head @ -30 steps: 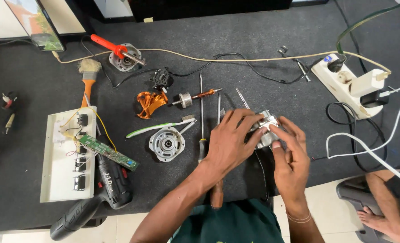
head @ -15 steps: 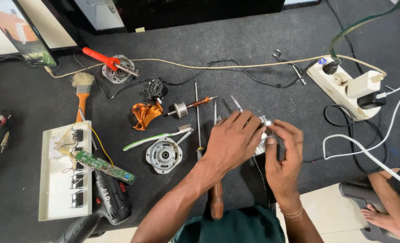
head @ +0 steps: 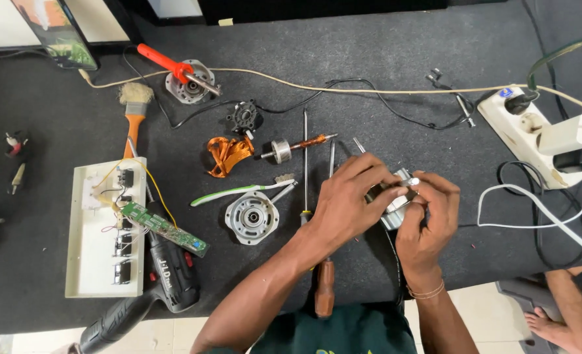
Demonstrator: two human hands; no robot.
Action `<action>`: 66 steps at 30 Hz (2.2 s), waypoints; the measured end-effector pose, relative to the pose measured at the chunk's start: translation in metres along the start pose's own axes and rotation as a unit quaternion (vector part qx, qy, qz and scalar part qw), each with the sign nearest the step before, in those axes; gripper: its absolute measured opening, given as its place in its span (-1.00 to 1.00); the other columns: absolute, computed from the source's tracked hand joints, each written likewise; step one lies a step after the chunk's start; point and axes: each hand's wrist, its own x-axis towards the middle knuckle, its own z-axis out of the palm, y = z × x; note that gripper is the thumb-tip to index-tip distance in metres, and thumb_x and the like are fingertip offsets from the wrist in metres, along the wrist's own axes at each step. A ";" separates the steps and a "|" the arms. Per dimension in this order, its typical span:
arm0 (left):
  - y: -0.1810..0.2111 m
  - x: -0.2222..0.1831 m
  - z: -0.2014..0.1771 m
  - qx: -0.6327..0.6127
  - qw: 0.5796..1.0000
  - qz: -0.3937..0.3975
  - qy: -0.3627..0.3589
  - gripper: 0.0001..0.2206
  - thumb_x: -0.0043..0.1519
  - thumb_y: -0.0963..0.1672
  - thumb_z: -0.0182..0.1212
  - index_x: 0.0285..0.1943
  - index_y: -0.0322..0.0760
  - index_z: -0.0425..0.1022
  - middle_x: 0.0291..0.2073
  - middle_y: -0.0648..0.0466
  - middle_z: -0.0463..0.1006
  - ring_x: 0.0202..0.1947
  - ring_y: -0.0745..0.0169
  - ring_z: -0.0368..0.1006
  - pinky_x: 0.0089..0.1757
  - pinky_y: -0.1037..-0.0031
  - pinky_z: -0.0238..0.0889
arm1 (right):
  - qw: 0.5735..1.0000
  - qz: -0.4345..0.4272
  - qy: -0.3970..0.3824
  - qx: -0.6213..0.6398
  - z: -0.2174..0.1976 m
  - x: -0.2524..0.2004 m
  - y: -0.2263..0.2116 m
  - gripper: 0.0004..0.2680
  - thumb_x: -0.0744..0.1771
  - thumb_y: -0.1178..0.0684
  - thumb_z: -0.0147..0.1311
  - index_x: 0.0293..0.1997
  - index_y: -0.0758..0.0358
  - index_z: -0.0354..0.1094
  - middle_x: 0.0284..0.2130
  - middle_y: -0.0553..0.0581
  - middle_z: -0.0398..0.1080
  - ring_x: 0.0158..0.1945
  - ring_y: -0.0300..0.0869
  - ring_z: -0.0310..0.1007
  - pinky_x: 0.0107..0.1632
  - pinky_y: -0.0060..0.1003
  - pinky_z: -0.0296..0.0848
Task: Reassembling an electric motor by fitting the stator into the housing and managing the internal wiring.
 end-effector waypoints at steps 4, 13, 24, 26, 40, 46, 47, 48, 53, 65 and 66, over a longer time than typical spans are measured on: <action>0.002 -0.002 0.002 -0.018 1.000 -0.009 0.005 -0.93 0.20 -0.11 0.35 -0.19 -0.09 0.58 -0.30 0.18 0.51 -0.18 0.00 0.57 -0.31 0.27 0.50 | 1.000 0.006 0.009 -0.007 -0.002 0.003 -0.004 -0.85 0.34 0.38 -0.11 -0.16 0.34 0.40 -0.13 0.29 0.42 -0.08 0.12 0.45 0.01 -0.08 0.40; -0.002 -0.012 0.002 -0.022 1.000 -0.002 0.010 -0.93 0.32 -0.10 0.26 -0.08 0.01 0.62 -0.24 0.19 0.56 -0.12 0.05 0.57 -0.20 0.27 0.53 | 0.993 0.083 0.014 0.081 -0.005 0.001 -0.006 -0.81 0.50 0.14 -0.23 0.02 0.47 0.33 -0.10 0.36 0.37 0.03 0.12 0.40 0.13 -0.12 0.30; -0.002 -0.012 -0.013 -0.012 0.999 -0.018 0.035 -0.90 0.36 -0.09 0.19 -0.02 0.09 0.59 -0.38 0.24 0.52 -0.29 0.14 0.57 -0.31 0.23 0.51 | 0.970 0.168 0.012 0.173 0.004 -0.003 0.004 -0.76 0.49 0.03 -0.20 -0.03 0.38 0.39 -0.05 0.33 0.46 0.16 -0.06 0.43 0.25 -0.20 0.33; 0.000 -0.008 -0.027 0.002 0.999 -0.013 0.048 -0.89 0.40 -0.10 0.14 0.02 0.04 0.55 -0.29 0.25 0.57 -0.37 0.25 0.47 -0.32 0.37 0.40 | 0.965 0.204 -0.001 0.163 0.001 0.000 -0.002 -0.74 0.46 0.00 -0.21 -0.04 0.35 0.42 -0.06 0.26 0.49 0.08 -0.09 0.46 0.17 -0.22 0.40; -0.038 0.013 -0.085 0.154 0.982 -0.034 0.103 -0.91 0.37 -0.09 0.10 -0.08 -0.06 0.52 -0.74 0.26 0.18 -0.71 0.43 0.07 -0.58 0.45 -0.07 | 0.924 0.321 -0.120 0.173 -0.011 0.032 0.011 -0.75 0.46 0.04 -0.26 -0.08 0.22 0.45 -0.25 -0.01 0.43 -0.23 -0.33 0.33 -0.19 -0.45 0.30; -0.038 0.016 -0.084 0.228 0.967 -0.109 -0.001 -0.81 0.32 -0.03 0.14 -0.31 -0.13 0.44 -0.65 0.11 0.51 -0.60 -0.03 0.44 -0.51 0.11 0.24 | 0.873 0.394 -0.275 0.083 -0.009 0.097 -0.007 -0.83 0.40 0.05 -0.14 -0.19 0.22 0.41 -0.09 0.02 0.58 -0.10 -0.38 0.46 -0.07 -0.48 0.46; -0.040 0.015 -0.084 0.240 0.965 -0.101 0.024 -0.82 0.32 -0.04 0.14 -0.32 -0.12 0.45 -0.66 0.11 0.50 -0.60 -0.05 0.44 -0.53 0.13 0.20 | 0.861 0.369 -0.343 0.066 -0.006 0.109 -0.013 -0.76 0.43 0.03 -0.19 -0.14 0.29 0.47 -0.09 0.08 0.58 -0.05 -0.32 0.48 0.07 -0.49 0.37; -0.042 0.015 -0.085 0.252 0.962 -0.094 0.048 -0.82 0.31 -0.04 0.15 -0.33 -0.12 0.46 -0.66 0.10 0.49 -0.61 -0.06 0.44 -0.56 0.15 0.16 | 0.845 0.343 -0.408 0.049 -0.004 0.120 -0.019 -0.69 0.46 0.01 -0.23 -0.08 0.36 0.53 -0.10 0.15 0.59 0.01 -0.26 0.50 0.21 -0.50 0.29; -0.046 0.014 -0.093 0.250 0.961 -0.065 0.103 -0.82 0.35 -0.07 0.14 -0.31 -0.14 0.43 -0.71 0.18 0.34 -0.72 0.24 0.24 -0.63 0.33 -0.04 | 0.795 0.313 -0.519 0.020 0.029 0.145 0.054 -0.54 0.47 -0.22 -0.16 -0.29 0.40 0.60 -0.36 0.33 0.57 -0.24 0.00 0.49 0.02 -0.23 0.30; -0.029 0.013 -0.077 0.316 0.931 -0.184 -0.022 -0.68 0.32 0.04 0.21 -0.42 -0.15 0.43 -0.66 0.03 0.53 -0.55 -0.23 0.50 -0.48 0.02 0.24 | 0.839 0.299 -0.442 0.104 0.044 0.125 0.088 -0.61 0.47 -0.11 -0.02 -0.57 0.24 0.28 -0.62 0.13 0.38 -0.51 -0.21 0.39 -0.32 -0.35 0.27; -0.030 0.011 -0.068 0.332 0.914 -0.209 -0.102 -0.59 0.32 0.09 0.23 -0.47 -0.20 0.45 -0.62 -0.06 0.55 -0.47 -0.35 0.53 -0.41 -0.05 0.30 | 0.838 0.295 -0.433 0.149 0.046 0.124 0.095 -0.62 0.46 -0.09 0.00 -0.59 0.22 0.24 -0.65 0.07 0.30 -0.53 -0.20 0.43 -0.33 -0.37 0.29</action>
